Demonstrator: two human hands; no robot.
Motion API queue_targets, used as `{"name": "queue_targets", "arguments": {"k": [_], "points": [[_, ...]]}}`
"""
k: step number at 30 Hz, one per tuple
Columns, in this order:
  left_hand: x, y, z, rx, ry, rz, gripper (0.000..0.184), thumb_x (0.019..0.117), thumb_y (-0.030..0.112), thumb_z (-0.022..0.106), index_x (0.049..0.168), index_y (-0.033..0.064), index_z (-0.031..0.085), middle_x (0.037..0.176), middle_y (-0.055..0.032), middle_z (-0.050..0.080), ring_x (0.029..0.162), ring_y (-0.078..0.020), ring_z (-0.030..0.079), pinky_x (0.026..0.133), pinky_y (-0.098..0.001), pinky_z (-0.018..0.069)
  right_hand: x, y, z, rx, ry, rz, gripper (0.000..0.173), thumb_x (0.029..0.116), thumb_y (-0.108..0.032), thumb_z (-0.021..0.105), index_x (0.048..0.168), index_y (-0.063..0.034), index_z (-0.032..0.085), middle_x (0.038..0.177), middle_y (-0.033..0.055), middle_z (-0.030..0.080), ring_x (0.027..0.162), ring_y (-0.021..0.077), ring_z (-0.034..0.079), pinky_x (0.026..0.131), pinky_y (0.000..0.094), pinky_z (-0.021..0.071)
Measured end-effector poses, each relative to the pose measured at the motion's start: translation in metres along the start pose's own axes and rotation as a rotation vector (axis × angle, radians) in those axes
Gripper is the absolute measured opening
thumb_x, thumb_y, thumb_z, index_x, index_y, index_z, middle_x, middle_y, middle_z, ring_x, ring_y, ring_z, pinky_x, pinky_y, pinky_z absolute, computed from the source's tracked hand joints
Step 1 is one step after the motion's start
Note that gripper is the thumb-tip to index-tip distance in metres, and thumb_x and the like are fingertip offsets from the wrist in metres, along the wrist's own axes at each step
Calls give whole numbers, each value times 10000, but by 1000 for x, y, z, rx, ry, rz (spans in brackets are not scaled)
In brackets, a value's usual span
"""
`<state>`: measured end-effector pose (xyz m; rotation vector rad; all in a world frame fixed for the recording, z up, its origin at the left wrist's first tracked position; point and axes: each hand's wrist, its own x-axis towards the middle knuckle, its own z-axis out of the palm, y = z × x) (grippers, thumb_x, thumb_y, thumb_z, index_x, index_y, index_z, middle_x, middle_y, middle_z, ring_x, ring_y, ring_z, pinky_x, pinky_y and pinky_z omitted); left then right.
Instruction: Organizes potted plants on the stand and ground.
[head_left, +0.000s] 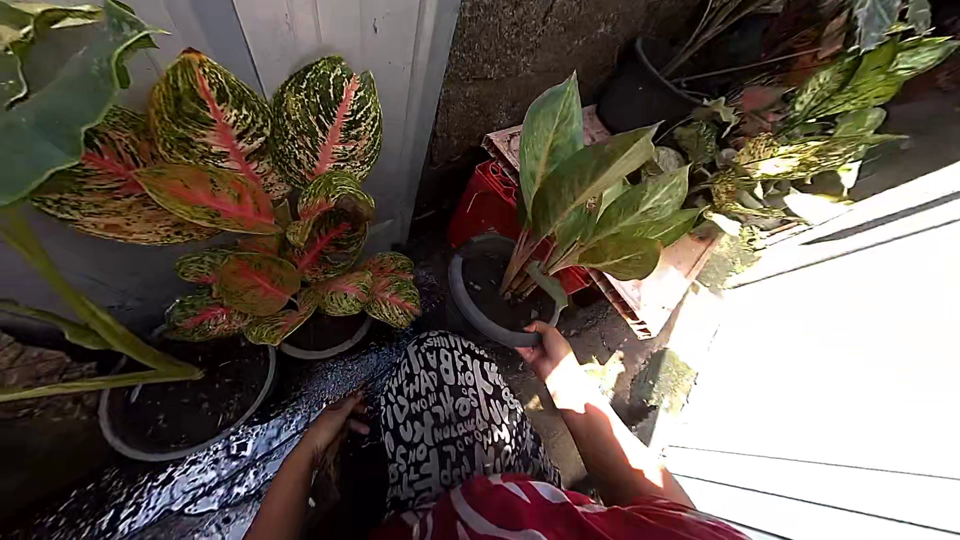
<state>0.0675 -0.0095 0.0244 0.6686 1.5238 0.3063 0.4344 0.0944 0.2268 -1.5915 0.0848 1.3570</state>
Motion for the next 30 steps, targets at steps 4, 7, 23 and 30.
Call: {"name": "queue_targets", "arguments": {"k": [4, 7, 23, 30], "points": [[-1, -20, -18, -67, 21, -28, 616, 1108, 485, 363, 1263, -43, 640, 1020, -202, 747, 835, -255, 721, 786, -442, 558, 52, 21, 30, 45, -2, 41, 313, 945, -23, 542, 1249, -8, 468, 1024, 192, 577, 795, 254, 650, 655, 356, 599], [-3, -24, -18, -79, 46, -60, 621, 1098, 513, 375, 1235, -19, 663, 953, -169, 758, 757, -214, 709, 712, -399, 556, 92, 39, 66, 52, -23, 60, 436, 947, -18, 552, 1365, -4, 428, 1156, 230, 563, 910, 305, 649, 726, 406, 601], [-8, 10, 36, 250, -13, 15, 370, 1092, 234, 465, 1271, -43, 631, 1192, -256, 661, 1113, -341, 630, 982, -560, 480, 172, 110, 115, -175, -358, 40, 753, 1064, -494, 513, 1626, -142, 155, 1535, 277, 416, 1135, 397, 664, 882, 485, 602], [5, 17, 43, 254, -52, 36, 464, 1099, 371, 464, 1220, -34, 657, 1084, -211, 686, 1024, -305, 643, 952, -534, 489, 225, 36, 93, -346, -477, -78, 578, 1092, -260, 517, 1603, -152, 270, 1516, 255, 453, 1222, 403, 615, 959, 525, 571]]}}
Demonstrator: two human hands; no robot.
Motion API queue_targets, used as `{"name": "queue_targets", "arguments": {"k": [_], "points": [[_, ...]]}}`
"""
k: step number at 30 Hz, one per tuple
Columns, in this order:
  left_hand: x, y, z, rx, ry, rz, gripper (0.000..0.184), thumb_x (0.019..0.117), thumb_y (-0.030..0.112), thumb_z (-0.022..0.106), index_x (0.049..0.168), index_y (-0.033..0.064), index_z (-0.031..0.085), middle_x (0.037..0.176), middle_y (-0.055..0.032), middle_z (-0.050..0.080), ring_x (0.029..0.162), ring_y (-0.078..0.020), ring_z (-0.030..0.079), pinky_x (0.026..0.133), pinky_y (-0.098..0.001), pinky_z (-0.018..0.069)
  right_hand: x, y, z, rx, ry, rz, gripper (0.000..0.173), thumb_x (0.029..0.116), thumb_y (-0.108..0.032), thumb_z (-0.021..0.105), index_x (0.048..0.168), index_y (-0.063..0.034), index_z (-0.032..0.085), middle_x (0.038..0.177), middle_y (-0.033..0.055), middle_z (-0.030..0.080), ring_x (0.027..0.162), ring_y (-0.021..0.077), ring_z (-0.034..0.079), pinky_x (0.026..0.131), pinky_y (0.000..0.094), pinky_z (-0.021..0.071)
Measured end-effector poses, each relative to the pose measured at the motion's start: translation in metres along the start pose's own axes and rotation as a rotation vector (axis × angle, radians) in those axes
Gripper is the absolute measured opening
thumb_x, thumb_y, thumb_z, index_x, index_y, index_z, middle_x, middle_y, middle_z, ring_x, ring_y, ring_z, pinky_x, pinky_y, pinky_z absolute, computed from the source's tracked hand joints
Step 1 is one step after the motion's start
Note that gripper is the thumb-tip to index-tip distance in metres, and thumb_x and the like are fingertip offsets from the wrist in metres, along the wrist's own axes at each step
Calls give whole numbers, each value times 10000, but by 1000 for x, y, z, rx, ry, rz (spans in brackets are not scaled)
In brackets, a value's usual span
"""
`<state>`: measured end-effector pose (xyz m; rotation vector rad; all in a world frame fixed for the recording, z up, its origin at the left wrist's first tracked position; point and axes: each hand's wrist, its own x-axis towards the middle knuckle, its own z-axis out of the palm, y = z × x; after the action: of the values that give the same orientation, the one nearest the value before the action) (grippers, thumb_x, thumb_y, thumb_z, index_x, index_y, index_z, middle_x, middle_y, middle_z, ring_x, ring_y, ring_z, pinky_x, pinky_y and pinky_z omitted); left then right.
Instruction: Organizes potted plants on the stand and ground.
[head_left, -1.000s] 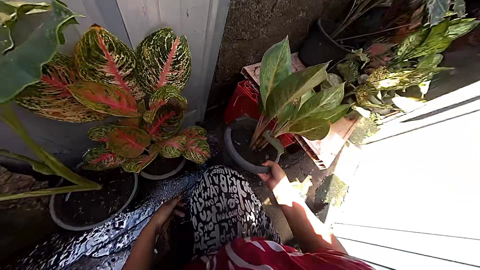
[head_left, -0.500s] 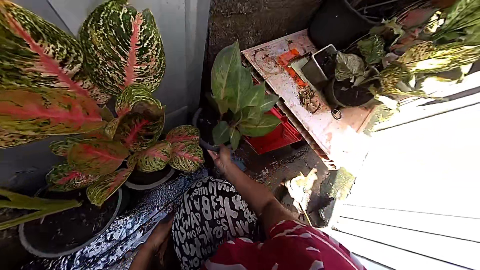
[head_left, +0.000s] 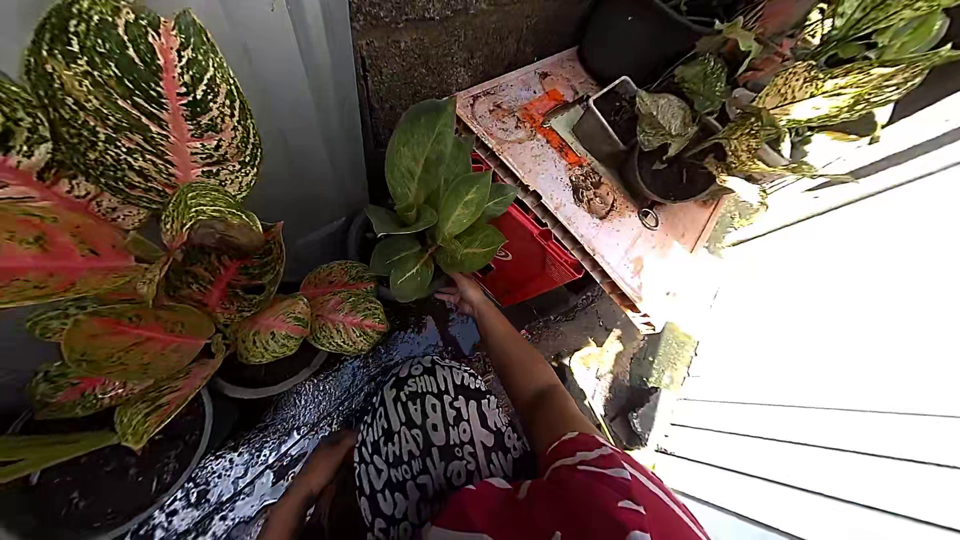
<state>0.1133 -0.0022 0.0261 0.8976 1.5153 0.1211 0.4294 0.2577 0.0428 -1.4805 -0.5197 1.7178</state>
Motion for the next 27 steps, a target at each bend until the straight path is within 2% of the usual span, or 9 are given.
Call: {"name": "queue_targets", "arguments": {"k": [3, 5, 8, 10, 13, 16, 21, 25, 27], "points": [[-5, 9, 0, -14, -35, -22, 464, 1101, 372, 468, 1208, -47, 637, 1039, -209, 689, 963, -290, 651, 929, -514, 501, 20, -1, 11, -59, -36, 18, 501, 1076, -215, 534, 1534, -101, 367, 1344, 246, 576, 1102, 363, 653, 894, 507, 582], [-9, 14, 0, -18, -41, -27, 459, 1102, 367, 466, 1181, -47, 647, 1017, -204, 696, 936, -281, 657, 916, -509, 502, 18, 4, 23, -10, 8, -9, 462, 1061, -150, 516, 1500, -85, 387, 1270, 240, 593, 1034, 344, 655, 844, 500, 584], [-16, 23, -1, -27, -42, -47, 457, 1107, 356, 455, 1221, -46, 640, 1074, -215, 687, 975, -290, 652, 939, -506, 491, 0, 13, 51, 76, 81, -41, 582, 1043, -74, 490, 1570, -161, 261, 1301, 257, 551, 1029, 367, 643, 809, 522, 579], [-15, 22, 2, 13, -66, -81, 475, 1108, 368, 451, 1251, -50, 624, 1120, -236, 686, 1027, -323, 655, 975, -525, 481, -12, 21, 68, 135, 122, -44, 640, 1024, -33, 490, 1586, -180, 220, 1302, 268, 536, 1010, 376, 642, 780, 518, 583], [-11, 25, 7, 81, -106, -116, 477, 1114, 365, 436, 1258, -51, 621, 1148, -249, 692, 1086, -355, 656, 1018, -543, 460, -12, 30, 73, 204, 136, -20, 606, 1036, -31, 487, 1573, -172, 245, 1329, 262, 520, 1041, 381, 629, 799, 523, 577], [-8, 31, 9, 104, -111, -110, 468, 1118, 357, 425, 1247, -42, 634, 1118, -231, 700, 1044, -328, 660, 992, -526, 471, -10, 35, 67, 209, 110, -25, 611, 1048, -54, 494, 1585, -172, 228, 1387, 272, 497, 1083, 391, 630, 827, 523, 584], [-2, 34, 8, 73, -81, -117, 468, 1105, 391, 443, 1219, -20, 636, 1014, -183, 707, 907, -261, 671, 908, -483, 509, -8, 34, 62, 177, 65, -15, 654, 1040, -50, 509, 1599, -178, 194, 1369, 285, 503, 1050, 391, 643, 808, 514, 593], [5, 28, 11, 113, -69, -72, 459, 1114, 358, 435, 1214, -43, 635, 1025, -209, 703, 953, -303, 669, 937, -505, 499, -3, 32, 57, 160, 31, -25, 695, 1024, -31, 530, 1606, -167, 174, 1354, 266, 516, 1060, 360, 644, 832, 489, 591], [1, 32, 14, 137, -72, -69, 427, 1118, 300, 443, 1225, -69, 629, 1109, -256, 685, 1039, -352, 656, 985, -536, 477, -1, 34, 52, 149, 16, -38, 698, 1022, -43, 555, 1600, -154, 182, 1383, 261, 512, 1108, 357, 636, 866, 488, 587]]}}
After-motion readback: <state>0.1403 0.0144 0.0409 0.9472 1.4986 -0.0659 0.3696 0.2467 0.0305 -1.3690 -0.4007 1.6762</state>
